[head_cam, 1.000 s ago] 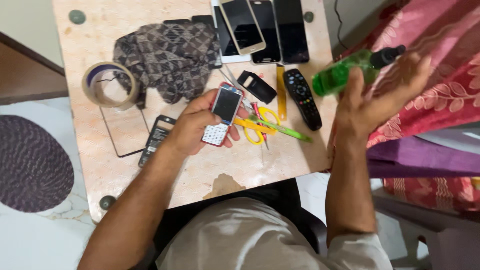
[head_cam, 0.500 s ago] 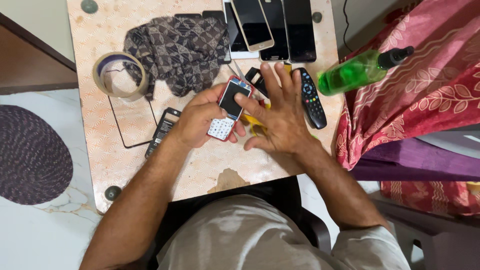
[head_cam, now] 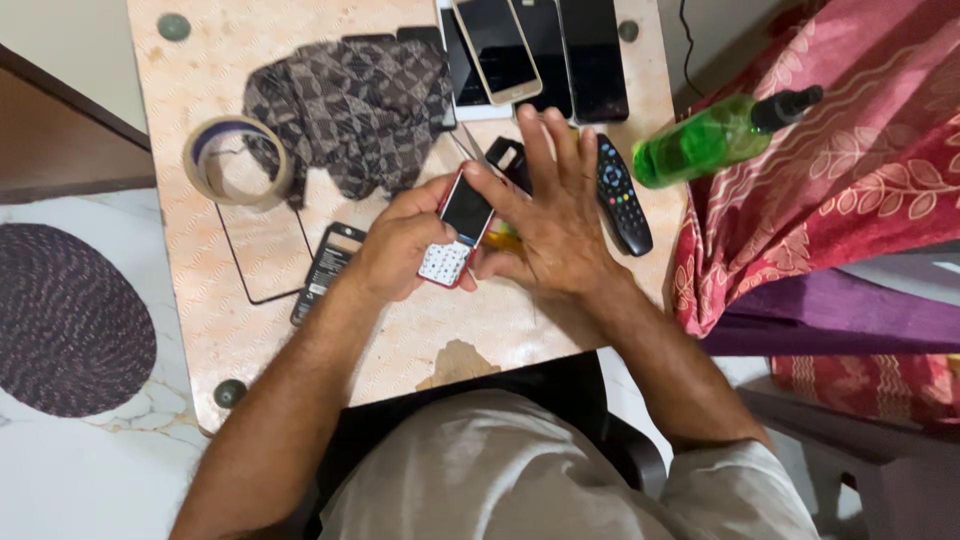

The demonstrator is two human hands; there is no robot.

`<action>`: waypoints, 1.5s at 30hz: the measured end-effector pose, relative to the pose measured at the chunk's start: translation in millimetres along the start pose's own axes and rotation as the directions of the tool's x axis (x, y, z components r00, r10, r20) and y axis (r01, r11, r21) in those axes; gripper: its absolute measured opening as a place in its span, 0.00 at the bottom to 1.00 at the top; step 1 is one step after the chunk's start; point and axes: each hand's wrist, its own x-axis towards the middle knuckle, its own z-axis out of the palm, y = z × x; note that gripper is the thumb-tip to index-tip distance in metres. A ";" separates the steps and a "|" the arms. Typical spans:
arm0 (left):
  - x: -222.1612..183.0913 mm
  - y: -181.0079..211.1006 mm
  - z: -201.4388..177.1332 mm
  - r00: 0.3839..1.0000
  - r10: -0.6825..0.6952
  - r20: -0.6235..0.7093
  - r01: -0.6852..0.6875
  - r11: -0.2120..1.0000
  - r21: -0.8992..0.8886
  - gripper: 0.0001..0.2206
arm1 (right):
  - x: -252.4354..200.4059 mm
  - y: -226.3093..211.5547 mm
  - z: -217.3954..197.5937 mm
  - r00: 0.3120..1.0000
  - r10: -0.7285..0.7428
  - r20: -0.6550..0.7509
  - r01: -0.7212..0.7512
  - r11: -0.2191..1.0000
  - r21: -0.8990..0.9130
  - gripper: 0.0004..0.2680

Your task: The person cleans various mobile phone components by hand and using a toothbrush. The person handles internal circuitry, a red phone casing, and a screen unit, scrubbing the casing with a toothbrush and wiping the screen with a cloth.

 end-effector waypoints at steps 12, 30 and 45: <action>-15.1 38.8 4.6 0.930 0.361 -0.068 -0.361 0.933 0.016 0.28 | 72.3 19.5 -2.8 0.961 0.136 -0.242 -0.041 0.931 0.362 0.12; -30.7 66.5 -3.3 0.755 0.589 -0.289 -0.541 0.808 0.233 0.26 | 186.6 43.9 -48.1 0.922 0.335 -0.196 0.215 -0.021 0.976 0.15; -14.5 39.8 -21.2 0.876 0.418 -0.241 -0.412 0.908 0.077 0.30 | 119.9 -54.9 -42.6 0.923 -0.340 -0.182 0.375 0.900 0.221 0.10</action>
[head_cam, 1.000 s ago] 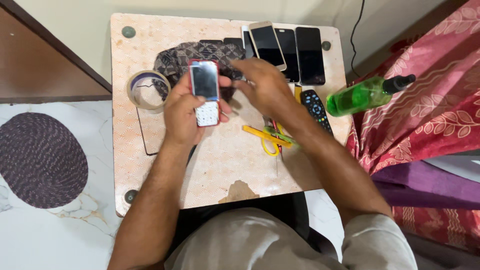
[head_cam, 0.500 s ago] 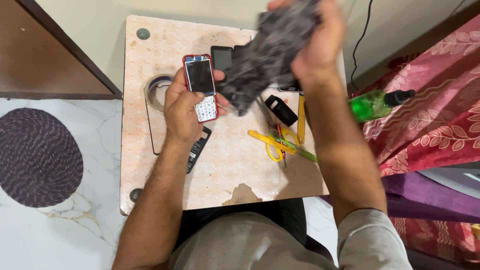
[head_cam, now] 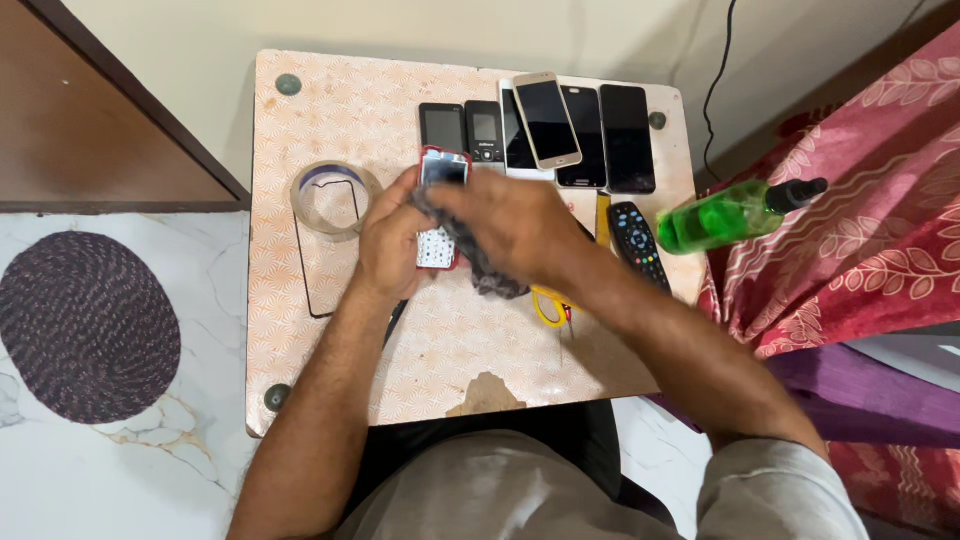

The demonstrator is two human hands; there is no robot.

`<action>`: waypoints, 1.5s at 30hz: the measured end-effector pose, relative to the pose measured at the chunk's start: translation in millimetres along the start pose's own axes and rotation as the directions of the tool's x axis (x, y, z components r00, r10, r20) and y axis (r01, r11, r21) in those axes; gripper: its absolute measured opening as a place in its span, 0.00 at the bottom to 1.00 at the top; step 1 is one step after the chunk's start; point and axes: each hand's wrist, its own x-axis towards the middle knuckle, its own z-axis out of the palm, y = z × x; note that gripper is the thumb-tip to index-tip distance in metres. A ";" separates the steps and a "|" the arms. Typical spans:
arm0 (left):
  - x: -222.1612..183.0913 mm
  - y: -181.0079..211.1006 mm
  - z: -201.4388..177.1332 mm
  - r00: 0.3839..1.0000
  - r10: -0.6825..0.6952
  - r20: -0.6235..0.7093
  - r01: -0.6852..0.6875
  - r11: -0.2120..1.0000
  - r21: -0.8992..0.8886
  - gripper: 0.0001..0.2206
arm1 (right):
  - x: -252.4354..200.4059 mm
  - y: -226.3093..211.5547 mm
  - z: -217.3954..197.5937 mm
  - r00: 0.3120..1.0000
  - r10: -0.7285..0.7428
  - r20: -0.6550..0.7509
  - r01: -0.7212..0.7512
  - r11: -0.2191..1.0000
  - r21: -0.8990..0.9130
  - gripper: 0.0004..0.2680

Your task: The person cleans various mobile phone components by hand and using a toothbrush. The person handles internal circuitry, a red phone casing, and a screen unit, scrubbing the casing with a toothbrush and wiping the screen with a cloth.

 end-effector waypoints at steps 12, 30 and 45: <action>-7.6 0.8 14.5 0.955 -0.263 0.135 0.249 0.962 0.114 0.25 | -41.4 -4.2 11.5 0.956 0.208 0.209 -0.195 0.977 -0.083 0.11; -4.4 20.4 13.4 0.998 -0.045 0.041 0.042 0.997 0.068 0.27 | -50.3 14.3 -89.4 0.878 0.398 -0.265 -0.114 0.714 0.691 0.08; -5.9 5.3 20.3 0.968 -0.159 0.194 0.118 0.971 0.207 0.28 | -84.3 3.2 11.5 0.988 0.151 0.019 -0.146 0.906 0.397 0.21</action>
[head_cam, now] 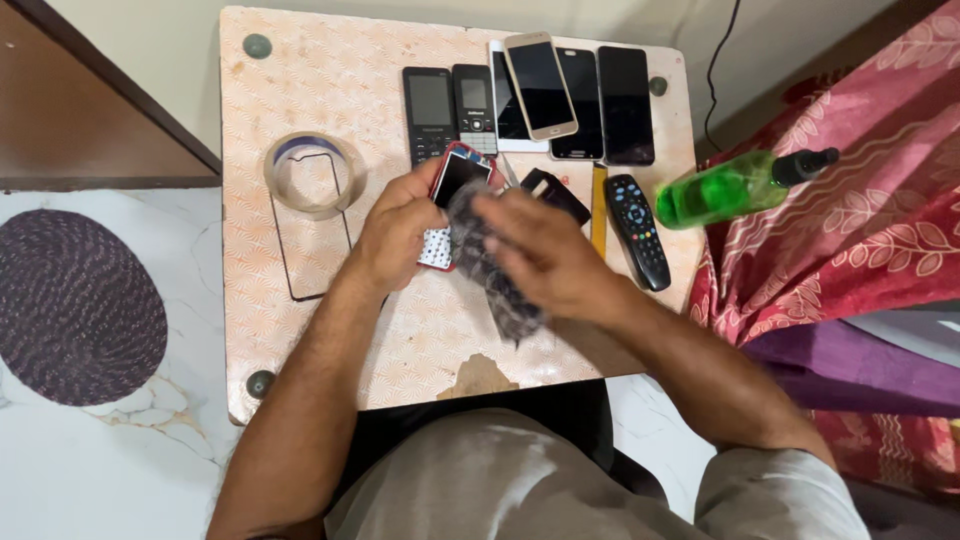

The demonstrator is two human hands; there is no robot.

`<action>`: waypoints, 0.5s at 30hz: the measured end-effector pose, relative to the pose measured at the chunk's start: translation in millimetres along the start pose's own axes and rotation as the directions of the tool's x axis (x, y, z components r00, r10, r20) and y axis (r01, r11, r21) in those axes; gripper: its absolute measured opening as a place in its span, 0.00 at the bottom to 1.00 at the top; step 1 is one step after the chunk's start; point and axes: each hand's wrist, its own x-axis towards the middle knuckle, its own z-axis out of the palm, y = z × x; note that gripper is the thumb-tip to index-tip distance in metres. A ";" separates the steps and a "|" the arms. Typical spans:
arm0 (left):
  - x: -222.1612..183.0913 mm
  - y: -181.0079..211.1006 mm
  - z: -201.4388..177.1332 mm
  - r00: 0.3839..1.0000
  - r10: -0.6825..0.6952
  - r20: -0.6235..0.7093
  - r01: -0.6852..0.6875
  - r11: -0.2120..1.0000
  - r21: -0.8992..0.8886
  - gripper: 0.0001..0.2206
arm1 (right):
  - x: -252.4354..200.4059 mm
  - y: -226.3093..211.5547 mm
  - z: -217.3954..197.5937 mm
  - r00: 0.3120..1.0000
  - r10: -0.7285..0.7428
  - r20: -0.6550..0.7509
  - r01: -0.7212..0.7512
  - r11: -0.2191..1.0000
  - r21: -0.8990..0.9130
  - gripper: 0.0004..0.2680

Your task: The person cleans various mobile phone components by hand and using a toothbrush. The person handles internal circuitry, a red phone casing, and a screen unit, scrubbing the casing with a toothbrush and wiping the screen with a cloth.

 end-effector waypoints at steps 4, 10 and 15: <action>-1.8 0.4 1.1 0.993 -0.120 -0.001 0.120 0.993 -0.002 0.27 | 7.5 -2.9 3.3 0.923 0.297 0.243 -0.104 0.804 -0.586 0.21; -0.7 -8.1 -3.8 0.987 -0.144 0.066 0.143 0.990 0.011 0.26 | 17.6 -16.1 -2.4 0.778 0.544 0.314 -0.337 0.784 -0.521 0.12; -1.4 -8.5 -1.8 0.978 -0.199 0.067 0.194 0.978 0.075 0.25 | 25.9 -27.5 -5.7 0.745 0.569 0.347 -0.324 0.765 -0.557 0.14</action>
